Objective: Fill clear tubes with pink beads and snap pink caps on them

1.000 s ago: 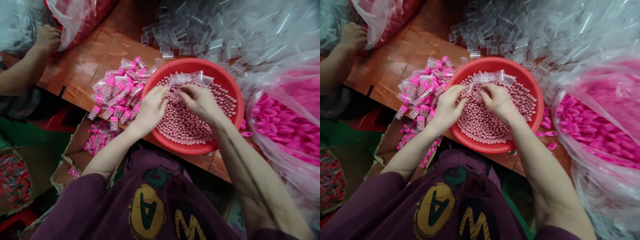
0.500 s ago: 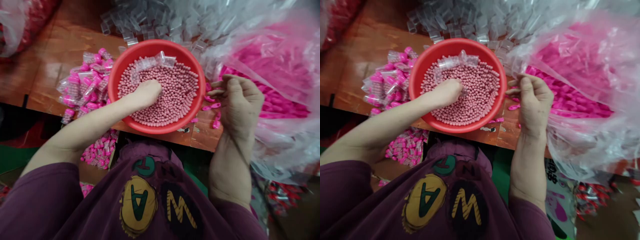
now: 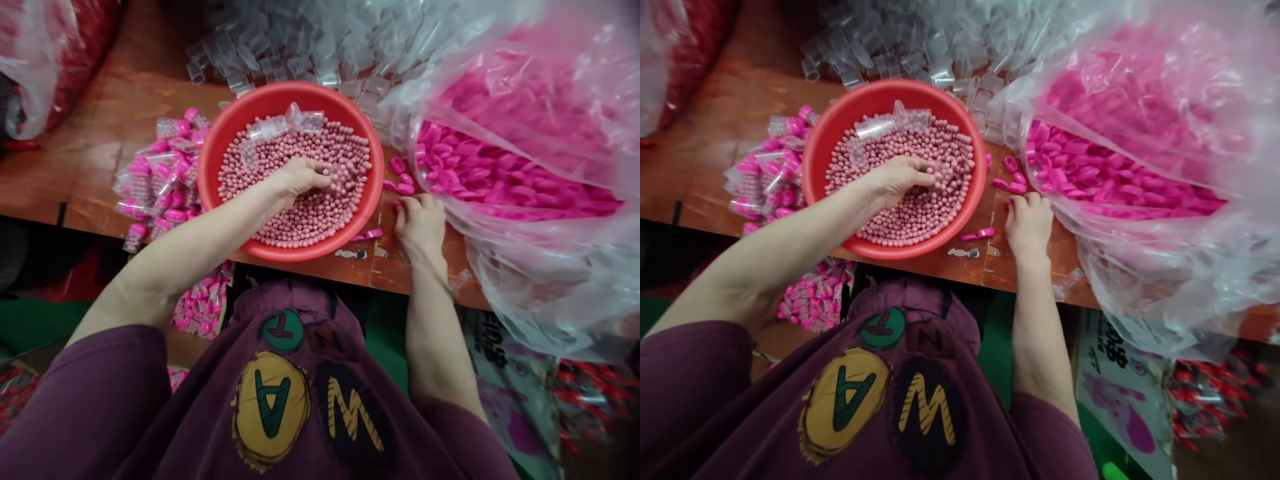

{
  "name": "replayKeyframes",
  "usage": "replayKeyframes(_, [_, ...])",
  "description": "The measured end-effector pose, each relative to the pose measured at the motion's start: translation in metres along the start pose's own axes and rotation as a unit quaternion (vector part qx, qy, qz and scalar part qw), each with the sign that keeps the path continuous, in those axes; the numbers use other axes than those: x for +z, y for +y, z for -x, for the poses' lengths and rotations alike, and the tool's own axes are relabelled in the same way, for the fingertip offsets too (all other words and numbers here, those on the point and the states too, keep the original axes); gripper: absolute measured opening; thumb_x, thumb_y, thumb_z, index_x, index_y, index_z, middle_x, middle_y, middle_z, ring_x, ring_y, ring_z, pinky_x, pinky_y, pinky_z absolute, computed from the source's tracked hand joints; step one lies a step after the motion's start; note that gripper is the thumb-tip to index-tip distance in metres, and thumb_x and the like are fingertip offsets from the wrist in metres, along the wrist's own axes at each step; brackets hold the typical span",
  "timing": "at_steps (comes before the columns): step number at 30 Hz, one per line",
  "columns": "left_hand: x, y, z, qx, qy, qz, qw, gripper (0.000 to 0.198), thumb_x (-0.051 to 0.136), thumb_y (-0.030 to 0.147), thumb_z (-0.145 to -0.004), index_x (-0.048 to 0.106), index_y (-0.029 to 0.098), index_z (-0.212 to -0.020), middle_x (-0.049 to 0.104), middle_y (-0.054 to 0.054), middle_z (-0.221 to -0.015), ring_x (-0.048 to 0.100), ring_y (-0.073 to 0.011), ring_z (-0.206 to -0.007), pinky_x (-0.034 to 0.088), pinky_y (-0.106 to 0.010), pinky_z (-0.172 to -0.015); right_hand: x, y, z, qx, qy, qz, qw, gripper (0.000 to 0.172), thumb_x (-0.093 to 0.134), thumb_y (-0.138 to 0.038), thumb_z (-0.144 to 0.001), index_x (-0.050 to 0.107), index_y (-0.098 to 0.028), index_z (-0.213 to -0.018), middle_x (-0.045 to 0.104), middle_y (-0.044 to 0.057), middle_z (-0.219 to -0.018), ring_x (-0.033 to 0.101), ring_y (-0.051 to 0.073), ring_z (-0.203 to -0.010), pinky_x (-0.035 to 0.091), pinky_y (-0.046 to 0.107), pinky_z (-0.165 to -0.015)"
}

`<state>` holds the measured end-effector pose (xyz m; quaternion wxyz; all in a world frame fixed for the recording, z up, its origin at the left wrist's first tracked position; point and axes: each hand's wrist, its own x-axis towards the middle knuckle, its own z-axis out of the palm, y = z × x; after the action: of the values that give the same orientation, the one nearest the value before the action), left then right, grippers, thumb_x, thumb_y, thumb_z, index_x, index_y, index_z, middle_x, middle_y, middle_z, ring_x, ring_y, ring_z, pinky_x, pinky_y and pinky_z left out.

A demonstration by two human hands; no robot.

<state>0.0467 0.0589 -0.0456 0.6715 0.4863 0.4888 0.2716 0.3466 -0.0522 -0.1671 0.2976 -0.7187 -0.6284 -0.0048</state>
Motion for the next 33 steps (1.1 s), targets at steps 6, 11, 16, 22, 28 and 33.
replayKeyframes(6, [-0.025, 0.013, 0.045, -0.037, -0.070, 0.181, 0.980, 0.008, 0.083, 0.011, -0.095, 0.079, 0.016, -0.100, 0.086, -0.006, -0.101, 0.082, -0.0166, -0.092, 0.064, -0.034, -0.093, -0.017, -0.024, -0.036, 0.032, 0.128, -0.296, 0.946, 0.042, 0.066, -0.064, -0.109, 0.065, -0.032, -0.135, 0.081, 0.009, -0.087, 0.062, 0.020, -0.057, 0.044, 0.037, -0.052])
replayKeyframes(11, [-0.028, 0.003, 0.074, -0.016, -0.093, 0.329, 0.939, 0.024, 0.085, 0.011, -0.095, 0.075, 0.018, -0.116, 0.087, -0.003, -0.105, 0.089, -0.0203, -0.098, 0.068, -0.031, -0.089, -0.035, -0.124, -0.061, 0.021, 0.038, -0.537, 0.843, 0.062, 0.095, -0.049, -0.086, 0.070, -0.033, -0.139, 0.083, 0.004, -0.105, 0.069, 0.017, -0.061, 0.059, 0.036, -0.059])
replayKeyframes(16, [-0.036, -0.015, 0.086, 0.014, -0.042, 0.357, 0.933, 0.032, 0.087, 0.010, -0.091, 0.075, 0.019, -0.119, 0.089, -0.006, -0.116, 0.089, -0.0234, -0.111, 0.068, -0.035, -0.102, -0.027, -0.184, -0.067, 0.005, -0.188, -0.320, 0.929, 0.011, 0.083, -0.032, -0.091, 0.076, -0.024, -0.097, 0.079, 0.002, -0.088, 0.073, 0.021, -0.073, 0.059, 0.036, -0.072])
replayKeyframes(22, [-0.052, -0.020, 0.089, 0.064, 0.027, 0.344, 0.936, 0.032, 0.095, 0.013, -0.087, 0.077, 0.018, -0.113, 0.088, -0.007, -0.118, 0.082, -0.0248, -0.134, 0.056, -0.043, -0.127, -0.022, -0.198, -0.078, -0.148, -0.339, 0.047, 0.928, 0.018, 0.063, -0.018, -0.099, 0.080, -0.018, -0.106, 0.085, 0.018, -0.109, 0.076, 0.033, -0.098, 0.056, 0.042, -0.086])
replayKeyframes(28, [-0.052, -0.024, 0.085, 0.070, 0.027, 0.333, 0.940, 0.033, 0.097, 0.014, -0.084, 0.080, 0.018, -0.112, 0.088, -0.006, -0.113, 0.083, -0.0239, -0.128, 0.058, -0.041, -0.124, -0.019, -0.212, -0.072, -0.248, -0.341, 0.180, 0.889, 0.049, 0.042, -0.011, -0.108, 0.077, -0.007, -0.143, 0.082, 0.027, -0.128, 0.073, 0.040, -0.116, 0.050, 0.045, -0.090])
replayKeyframes(33, [-0.056, -0.024, 0.085, 0.075, 0.015, 0.334, 0.940, 0.029, 0.094, 0.017, -0.089, 0.081, 0.017, -0.115, 0.088, -0.009, -0.118, 0.085, -0.0261, -0.122, 0.062, -0.041, -0.117, -0.009, -0.192, -0.076, -0.255, -0.351, 0.107, 0.895, 0.044, 0.045, -0.022, -0.112, 0.084, -0.008, -0.127, 0.081, 0.026, -0.121, 0.073, 0.037, -0.111, 0.056, 0.048, -0.096])
